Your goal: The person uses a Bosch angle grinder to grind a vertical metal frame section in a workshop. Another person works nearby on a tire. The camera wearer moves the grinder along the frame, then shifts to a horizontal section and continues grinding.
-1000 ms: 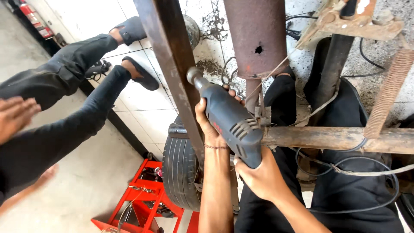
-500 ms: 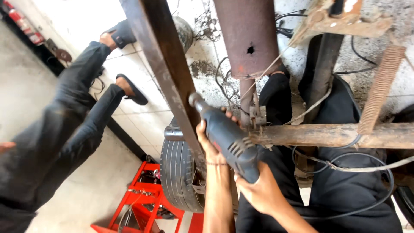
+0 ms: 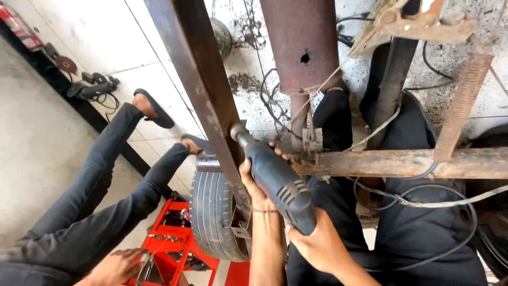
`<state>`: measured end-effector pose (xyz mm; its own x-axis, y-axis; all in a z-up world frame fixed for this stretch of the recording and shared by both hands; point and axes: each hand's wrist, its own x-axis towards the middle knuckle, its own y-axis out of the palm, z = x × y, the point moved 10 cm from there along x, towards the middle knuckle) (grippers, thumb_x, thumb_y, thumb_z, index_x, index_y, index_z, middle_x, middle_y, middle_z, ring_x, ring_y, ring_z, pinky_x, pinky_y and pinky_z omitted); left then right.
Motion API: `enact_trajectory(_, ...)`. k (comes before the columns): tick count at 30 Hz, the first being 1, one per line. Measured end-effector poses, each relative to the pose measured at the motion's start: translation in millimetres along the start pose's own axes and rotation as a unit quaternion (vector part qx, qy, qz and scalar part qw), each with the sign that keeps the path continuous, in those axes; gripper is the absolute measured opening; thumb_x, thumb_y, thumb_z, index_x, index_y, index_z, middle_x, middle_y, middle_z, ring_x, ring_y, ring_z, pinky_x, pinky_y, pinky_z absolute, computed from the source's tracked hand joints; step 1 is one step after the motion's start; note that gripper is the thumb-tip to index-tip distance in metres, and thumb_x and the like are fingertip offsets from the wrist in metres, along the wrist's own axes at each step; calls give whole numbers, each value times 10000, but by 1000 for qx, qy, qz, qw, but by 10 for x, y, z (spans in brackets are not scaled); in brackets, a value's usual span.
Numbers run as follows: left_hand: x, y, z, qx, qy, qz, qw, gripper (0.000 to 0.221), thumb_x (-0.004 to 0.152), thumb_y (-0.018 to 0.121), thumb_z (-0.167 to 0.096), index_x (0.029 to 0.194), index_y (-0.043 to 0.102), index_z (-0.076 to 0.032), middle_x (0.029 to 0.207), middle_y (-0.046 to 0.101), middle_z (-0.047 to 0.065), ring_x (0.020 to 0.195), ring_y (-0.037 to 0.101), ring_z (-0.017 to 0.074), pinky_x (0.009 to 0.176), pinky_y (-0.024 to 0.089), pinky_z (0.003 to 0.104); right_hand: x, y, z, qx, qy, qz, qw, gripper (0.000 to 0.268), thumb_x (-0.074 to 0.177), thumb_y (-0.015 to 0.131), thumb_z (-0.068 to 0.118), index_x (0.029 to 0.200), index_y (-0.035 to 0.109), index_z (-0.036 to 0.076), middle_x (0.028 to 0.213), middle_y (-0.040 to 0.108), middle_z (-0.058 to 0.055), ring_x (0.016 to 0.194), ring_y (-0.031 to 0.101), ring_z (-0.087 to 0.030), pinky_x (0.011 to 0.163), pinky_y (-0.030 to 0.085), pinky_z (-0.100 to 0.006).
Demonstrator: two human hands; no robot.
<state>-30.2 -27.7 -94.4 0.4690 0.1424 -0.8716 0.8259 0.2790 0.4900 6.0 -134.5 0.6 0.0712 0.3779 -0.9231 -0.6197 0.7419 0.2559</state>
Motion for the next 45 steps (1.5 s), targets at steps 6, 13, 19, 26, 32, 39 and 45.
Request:
enact_trajectory(6,292,370,-101,35,5,19,999,713,863,736,-486,1350,524,-11,1154,650,163,1074,668,301,1071,559,472,161,-72,173,12,12,-32,999,98,794,708,75,823,653,-1,683,671,-75,631,601,-160,617,529,-359)
enact_trajectory(13,-31,71,18,39,-15,-12,999,728,826,740,-502,1338,526,-30,1155,647,152,1071,670,302,1023,554,463,-55,0,-48,21,4,-26,999,125,769,716,73,867,674,6,743,705,-77,683,636,-160,681,548,-350)
enact_trajectory(19,-162,-265,57,10,19,-44,999,710,865,729,-506,1328,522,-9,1146,636,174,1050,658,309,999,560,476,-122,9,-197,-22,27,-14,999,155,749,727,73,863,658,-6,715,685,-108,658,626,-194,674,548,-368)
enact_trajectory(26,-95,21,6,9,10,-27,1000,732,845,732,-503,1354,530,-18,1144,655,160,1059,662,317,994,558,479,-132,1,59,-12,14,-29,999,126,767,715,69,864,680,-3,691,701,-98,633,623,-179,637,547,-368)
enact_trajectory(32,-319,-222,88,0,17,-49,999,723,838,744,-505,1324,526,-17,1132,663,167,1048,674,308,1024,555,480,-247,47,-213,-1,17,-26,999,171,731,722,52,892,678,14,700,702,-86,652,644,-156,660,556,-349)
enact_trajectory(39,-142,19,59,-2,6,-24,1000,693,853,745,-491,1322,528,-28,1134,662,166,1057,677,299,1051,545,457,-159,-2,9,3,-12,-21,1000,115,767,713,59,849,659,1,698,673,-65,647,622,-146,644,541,-336)
enact_trajectory(45,59,468,-43,9,-10,35,999,709,882,742,-481,1360,517,-8,1173,659,171,1097,675,314,1037,560,449,-76,-21,235,-7,21,-39,999,118,784,731,80,848,686,-9,699,692,-91,644,600,-159,627,536,-362)
